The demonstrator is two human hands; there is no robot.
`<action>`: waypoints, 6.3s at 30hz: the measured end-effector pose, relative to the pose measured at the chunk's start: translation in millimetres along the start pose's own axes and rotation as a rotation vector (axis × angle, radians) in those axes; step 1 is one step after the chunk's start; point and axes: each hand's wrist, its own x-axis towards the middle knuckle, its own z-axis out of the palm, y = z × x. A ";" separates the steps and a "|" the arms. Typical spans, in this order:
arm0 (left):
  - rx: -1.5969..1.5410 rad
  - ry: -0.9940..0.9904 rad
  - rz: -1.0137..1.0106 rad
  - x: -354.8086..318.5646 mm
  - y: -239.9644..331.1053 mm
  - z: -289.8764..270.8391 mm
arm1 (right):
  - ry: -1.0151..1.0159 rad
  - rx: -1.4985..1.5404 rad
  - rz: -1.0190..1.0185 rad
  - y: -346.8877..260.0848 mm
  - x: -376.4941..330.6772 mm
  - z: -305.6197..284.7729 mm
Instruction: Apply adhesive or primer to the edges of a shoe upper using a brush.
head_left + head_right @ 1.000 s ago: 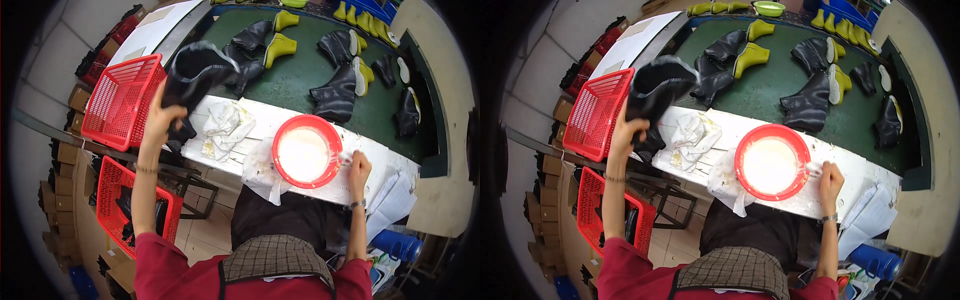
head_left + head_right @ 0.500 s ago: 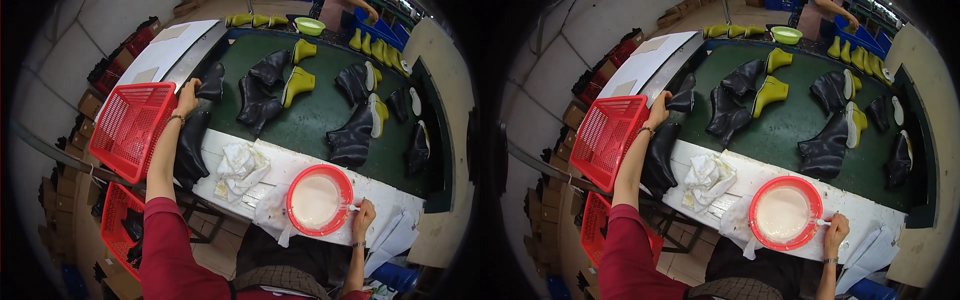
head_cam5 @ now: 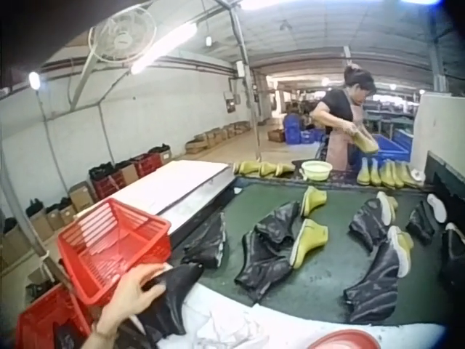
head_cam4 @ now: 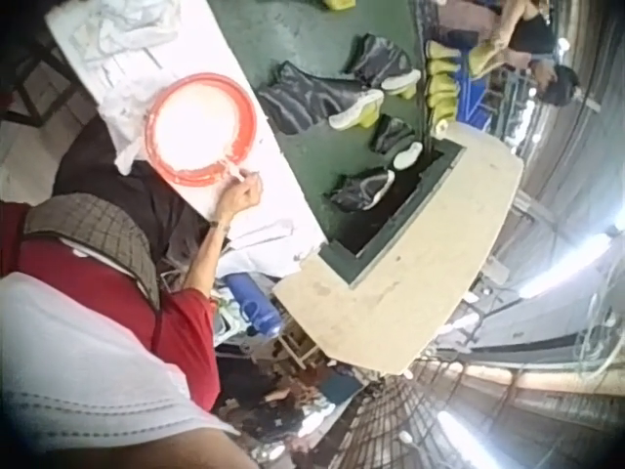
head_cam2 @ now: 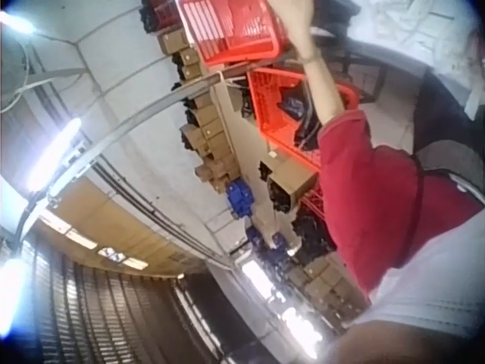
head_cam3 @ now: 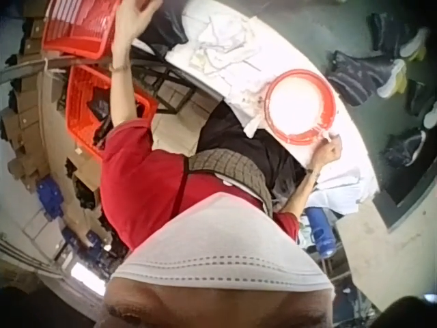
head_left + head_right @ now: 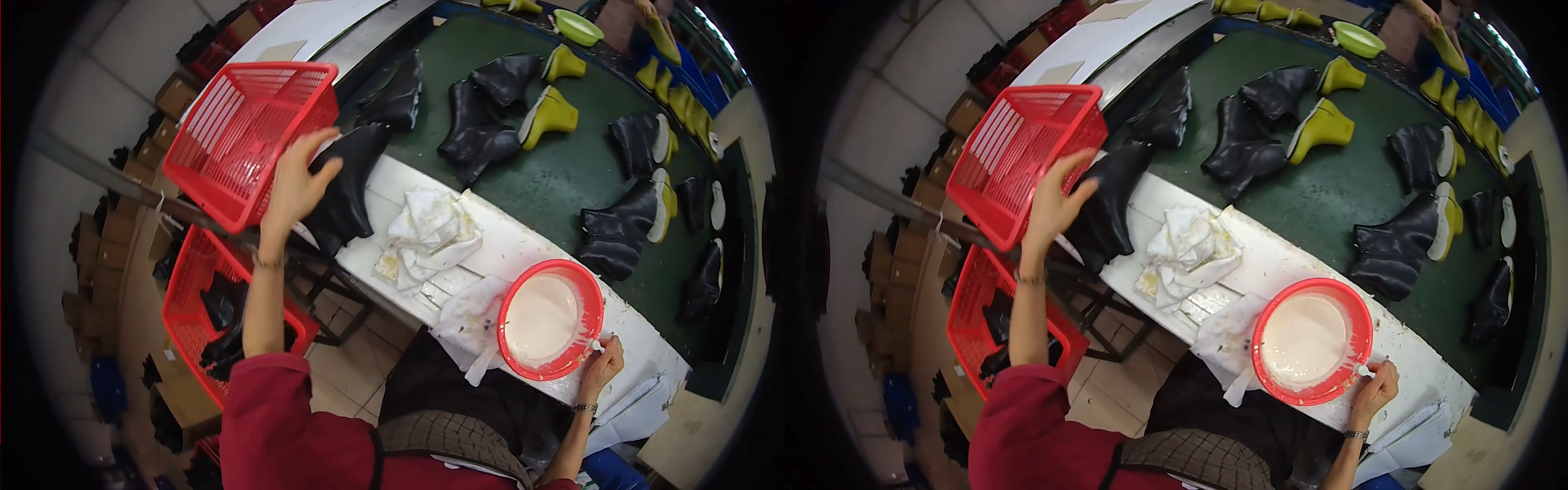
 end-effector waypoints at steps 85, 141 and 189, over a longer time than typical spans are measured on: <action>-0.269 -0.151 0.047 30.2 -47.4 206.0 | 0.162 -0.111 -0.186 -12.9 5.3 -1.7; -0.090 -0.051 0.267 7.1 13.6 193.5 | 0.141 -0.113 -0.081 -9.1 -4.5 -8.8; 0.395 -0.312 0.480 4.0 32.2 171.9 | 0.293 -0.209 -0.145 5.8 -5.6 8.9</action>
